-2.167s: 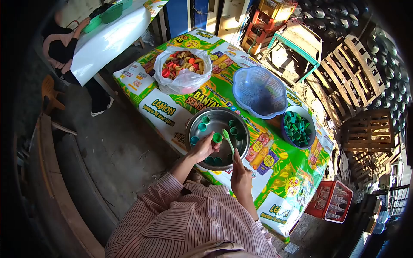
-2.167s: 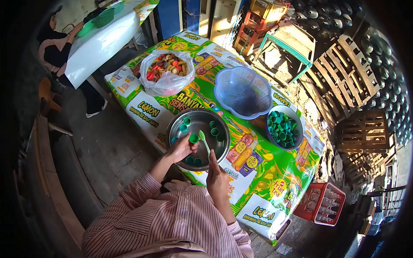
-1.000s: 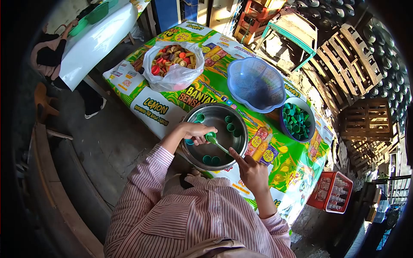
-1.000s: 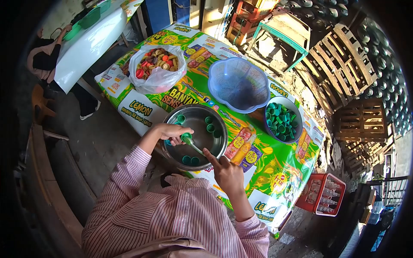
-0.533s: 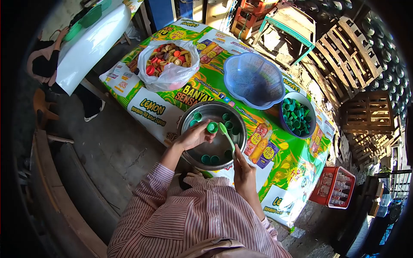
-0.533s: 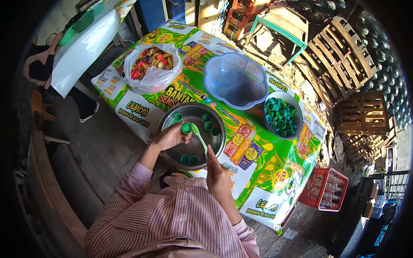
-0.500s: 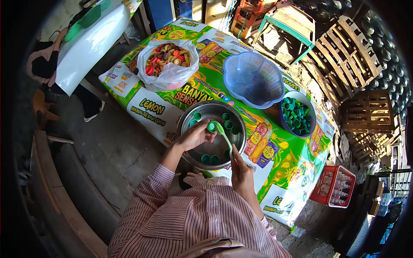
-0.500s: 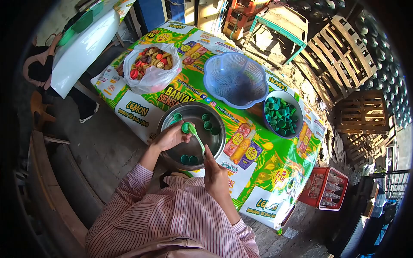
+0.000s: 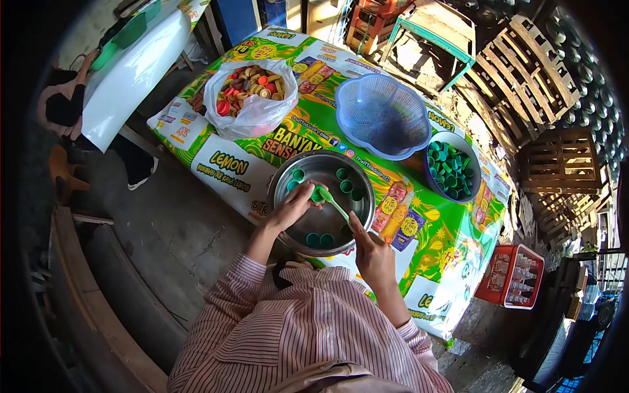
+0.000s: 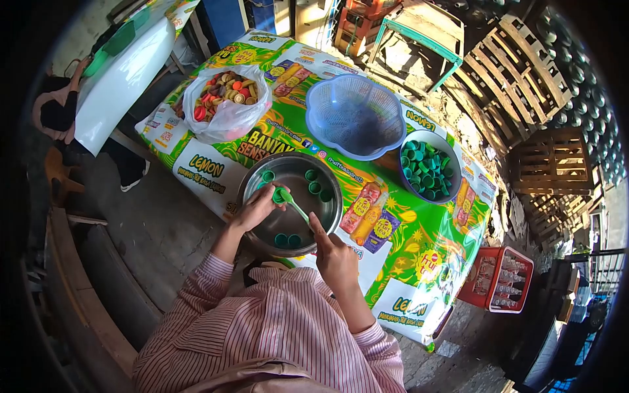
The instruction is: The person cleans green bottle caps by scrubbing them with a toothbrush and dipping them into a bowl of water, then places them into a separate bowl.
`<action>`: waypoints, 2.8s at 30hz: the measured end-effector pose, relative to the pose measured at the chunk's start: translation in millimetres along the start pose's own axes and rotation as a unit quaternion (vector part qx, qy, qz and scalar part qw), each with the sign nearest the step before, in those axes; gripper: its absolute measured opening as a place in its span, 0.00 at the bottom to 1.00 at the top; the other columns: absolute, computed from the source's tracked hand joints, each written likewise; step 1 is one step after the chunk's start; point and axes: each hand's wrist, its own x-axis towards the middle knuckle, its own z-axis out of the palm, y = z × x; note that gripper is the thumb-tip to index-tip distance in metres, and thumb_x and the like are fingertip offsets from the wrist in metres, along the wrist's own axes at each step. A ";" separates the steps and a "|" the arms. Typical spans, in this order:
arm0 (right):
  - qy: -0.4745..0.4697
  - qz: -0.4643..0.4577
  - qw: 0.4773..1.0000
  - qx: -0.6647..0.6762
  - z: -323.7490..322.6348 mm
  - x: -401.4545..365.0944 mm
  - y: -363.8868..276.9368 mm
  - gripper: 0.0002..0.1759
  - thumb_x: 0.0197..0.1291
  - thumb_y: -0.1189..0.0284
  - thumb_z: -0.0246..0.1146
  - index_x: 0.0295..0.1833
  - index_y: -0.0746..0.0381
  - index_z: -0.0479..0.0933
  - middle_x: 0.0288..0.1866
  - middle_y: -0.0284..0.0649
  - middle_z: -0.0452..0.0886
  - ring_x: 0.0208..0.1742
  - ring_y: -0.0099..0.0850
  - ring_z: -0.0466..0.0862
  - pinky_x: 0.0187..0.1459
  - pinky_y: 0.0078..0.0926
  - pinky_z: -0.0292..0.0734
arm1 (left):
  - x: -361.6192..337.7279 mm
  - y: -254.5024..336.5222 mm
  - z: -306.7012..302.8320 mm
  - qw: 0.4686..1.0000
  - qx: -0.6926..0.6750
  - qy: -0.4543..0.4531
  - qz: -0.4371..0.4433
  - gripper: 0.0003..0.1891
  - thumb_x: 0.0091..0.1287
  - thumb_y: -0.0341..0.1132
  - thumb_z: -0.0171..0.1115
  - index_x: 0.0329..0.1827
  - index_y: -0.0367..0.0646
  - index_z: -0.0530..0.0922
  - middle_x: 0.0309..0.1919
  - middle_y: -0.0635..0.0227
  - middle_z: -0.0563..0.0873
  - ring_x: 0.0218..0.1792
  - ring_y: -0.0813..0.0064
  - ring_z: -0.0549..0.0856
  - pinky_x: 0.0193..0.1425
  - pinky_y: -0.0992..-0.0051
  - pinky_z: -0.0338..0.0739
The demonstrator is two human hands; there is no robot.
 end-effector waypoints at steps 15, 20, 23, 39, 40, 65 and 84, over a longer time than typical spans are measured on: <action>-0.014 0.007 0.995 0.100 19.1 -9.2 11.7 0.29 0.58 0.76 0.55 0.66 0.48 0.64 0.21 0.43 0.76 0.19 0.39 0.78 0.22 0.38 0.71 | -3.7 5.4 16.2 0.986 0.141 0.065 0.055 0.12 0.70 0.34 0.48 0.53 0.38 0.68 0.42 0.69 0.74 0.42 0.81 0.78 0.48 0.79 0.74; 0.008 0.034 0.987 0.155 19.2 -9.9 16.5 0.28 0.58 0.77 0.55 0.65 0.49 0.64 0.25 0.48 0.79 0.24 0.42 0.81 0.25 0.38 0.73 | -10.4 -7.0 13.9 0.985 0.135 0.069 0.078 0.14 0.69 0.30 0.50 0.55 0.37 0.64 0.44 0.65 0.75 0.44 0.80 0.78 0.51 0.78 0.74; -0.026 0.028 0.991 0.132 22.4 -14.2 13.2 0.29 0.58 0.77 0.55 0.66 0.48 0.64 0.25 0.46 0.79 0.23 0.41 0.80 0.25 0.39 0.72 | -11.7 -4.7 17.9 0.988 0.123 0.060 0.072 0.14 0.70 0.29 0.47 0.56 0.37 0.65 0.45 0.67 0.75 0.47 0.79 0.77 0.52 0.75 0.74; 0.011 0.037 0.999 -0.012 -3.8 -11.5 13.5 0.28 0.58 0.75 0.57 0.66 0.50 0.63 0.27 0.41 0.79 0.22 0.37 0.79 0.22 0.33 0.73 | -6.2 54.4 36.2 0.800 0.587 0.098 0.081 0.16 0.57 0.28 0.59 0.49 0.41 0.72 0.46 0.60 0.75 0.46 0.57 0.77 0.49 0.64 0.72; 0.051 0.027 0.998 0.029 -6.4 -13.0 10.8 0.28 0.58 0.74 0.57 0.66 0.50 0.63 0.27 0.41 0.79 0.21 0.37 0.79 0.21 0.33 0.73 | -3.2 68.5 46.2 0.812 0.557 0.110 0.138 0.16 0.57 0.28 0.59 0.49 0.42 0.72 0.46 0.61 0.75 0.46 0.58 0.77 0.48 0.65 0.73; 0.057 -0.008 0.939 0.339 -18.1 43.6 -18.6 0.30 0.44 0.72 0.74 0.54 0.69 0.73 0.13 0.28 0.66 0.17 0.08 0.61 0.19 0.08 0.53 | -18.9 72.1 62.9 0.994 -0.024 -0.104 0.037 0.32 0.67 0.26 0.51 0.71 0.43 0.47 0.56 0.61 0.73 0.57 0.74 0.72 0.60 0.72 0.68; 0.021 -0.010 0.991 0.135 -38.5 -6.0 -27.2 0.32 0.54 0.83 0.56 0.66 0.55 0.62 0.22 0.39 0.68 0.17 0.34 0.72 0.21 0.33 0.69 | -15.9 74.8 57.8 0.994 0.038 -0.005 0.104 0.19 0.61 0.19 0.52 0.56 0.39 0.64 0.56 0.60 0.69 0.59 0.72 0.70 0.62 0.71 0.67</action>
